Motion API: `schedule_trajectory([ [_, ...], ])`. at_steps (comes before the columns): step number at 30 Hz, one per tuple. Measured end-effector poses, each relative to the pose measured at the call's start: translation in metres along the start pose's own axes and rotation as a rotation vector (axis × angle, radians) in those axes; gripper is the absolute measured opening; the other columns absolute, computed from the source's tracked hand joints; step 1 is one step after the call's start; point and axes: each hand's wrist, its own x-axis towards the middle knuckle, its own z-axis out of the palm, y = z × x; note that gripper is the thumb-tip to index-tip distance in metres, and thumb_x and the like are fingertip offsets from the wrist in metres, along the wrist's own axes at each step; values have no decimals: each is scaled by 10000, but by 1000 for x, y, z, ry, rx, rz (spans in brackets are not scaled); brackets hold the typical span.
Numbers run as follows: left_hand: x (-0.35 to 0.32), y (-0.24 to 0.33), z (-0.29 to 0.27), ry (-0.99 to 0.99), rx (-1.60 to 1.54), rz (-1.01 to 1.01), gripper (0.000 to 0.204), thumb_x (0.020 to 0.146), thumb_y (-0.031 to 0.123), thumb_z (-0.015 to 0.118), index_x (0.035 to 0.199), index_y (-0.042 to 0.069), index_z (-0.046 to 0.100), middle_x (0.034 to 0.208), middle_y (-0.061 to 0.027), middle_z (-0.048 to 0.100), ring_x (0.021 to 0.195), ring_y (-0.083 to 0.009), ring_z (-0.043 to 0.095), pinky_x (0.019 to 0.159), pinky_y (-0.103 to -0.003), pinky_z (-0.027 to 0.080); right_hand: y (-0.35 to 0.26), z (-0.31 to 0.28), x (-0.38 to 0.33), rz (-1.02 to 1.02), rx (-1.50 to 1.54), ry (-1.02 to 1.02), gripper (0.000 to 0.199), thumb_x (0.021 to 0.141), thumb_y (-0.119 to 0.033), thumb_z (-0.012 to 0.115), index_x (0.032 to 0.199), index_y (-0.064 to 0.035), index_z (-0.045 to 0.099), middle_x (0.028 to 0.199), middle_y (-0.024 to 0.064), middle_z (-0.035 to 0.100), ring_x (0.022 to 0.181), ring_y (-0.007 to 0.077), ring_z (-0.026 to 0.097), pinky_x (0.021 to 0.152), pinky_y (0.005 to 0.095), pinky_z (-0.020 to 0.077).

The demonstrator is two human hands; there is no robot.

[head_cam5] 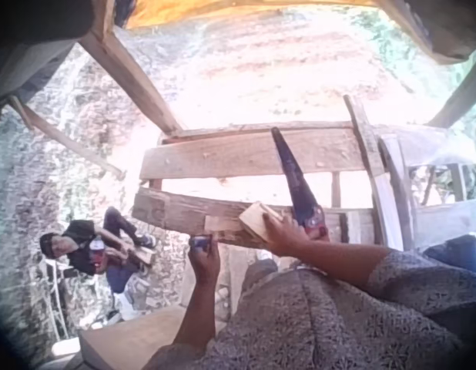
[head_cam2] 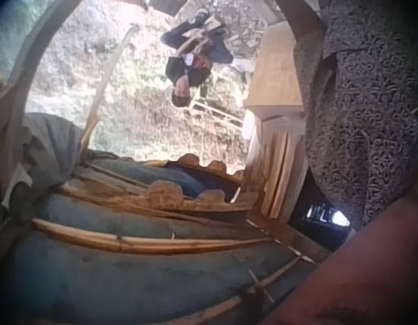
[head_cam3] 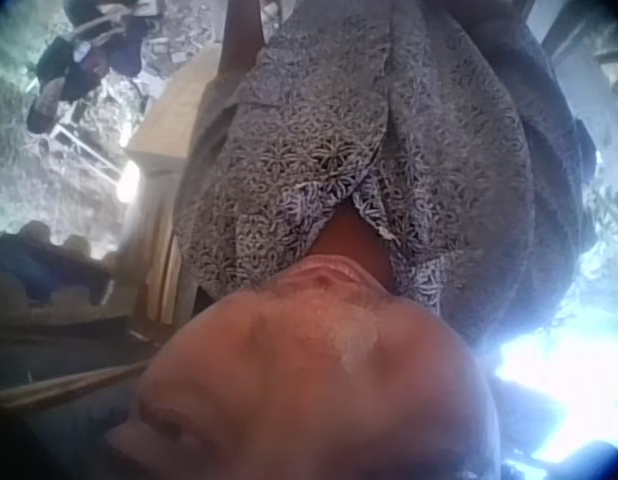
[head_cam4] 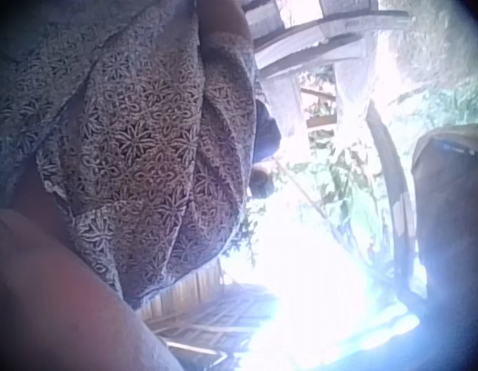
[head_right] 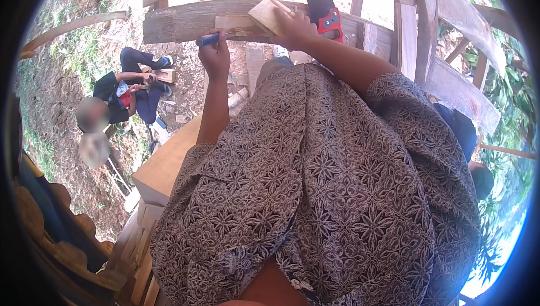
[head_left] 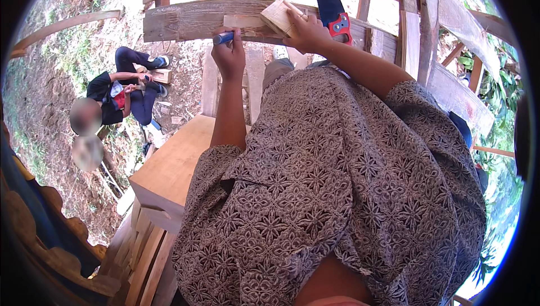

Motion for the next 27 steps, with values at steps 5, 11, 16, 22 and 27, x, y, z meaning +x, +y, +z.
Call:
schedule_trajectory([
  [5,2,-2,0,-32,-18,37,161,1006,120,685,1087,6,605,1014,-95,698,949,-139,687,843,-287,557,-1,-7,-3,21,-20,-28,1031,815,-677,710,1647,-340,202,1407,327,480,1297,520,526,1024,565,486],
  [11,8,-7,7,-64,105,44,184,982,119,703,1065,0,590,938,-102,709,879,-159,719,797,-299,577,6,-7,-8,32,-51,-21,1052,829,-675,700,1658,-325,156,1457,341,431,1327,532,496,1049,568,475],
  [16,64,-13,19,-322,330,-284,305,941,250,733,1071,8,600,879,-147,736,817,-263,763,789,-389,582,9,-19,-11,91,-44,-57,1065,829,-684,699,1662,-321,144,1458,344,429,1341,549,476,1071,568,461],
  [22,45,-5,37,-446,143,-262,239,972,190,696,1084,14,579,906,-120,739,830,-199,756,785,-345,579,23,-26,-21,143,-11,-57,1027,839,-647,704,1640,-301,163,1451,344,430,1337,544,475,1067,588,450],
  [27,28,31,43,-261,-281,-175,190,987,155,699,1067,29,581,886,-74,727,846,-114,716,743,-286,560,42,-21,-38,170,51,22,903,864,-550,729,1577,-272,249,1394,351,454,1324,569,475,1024,634,465],
])
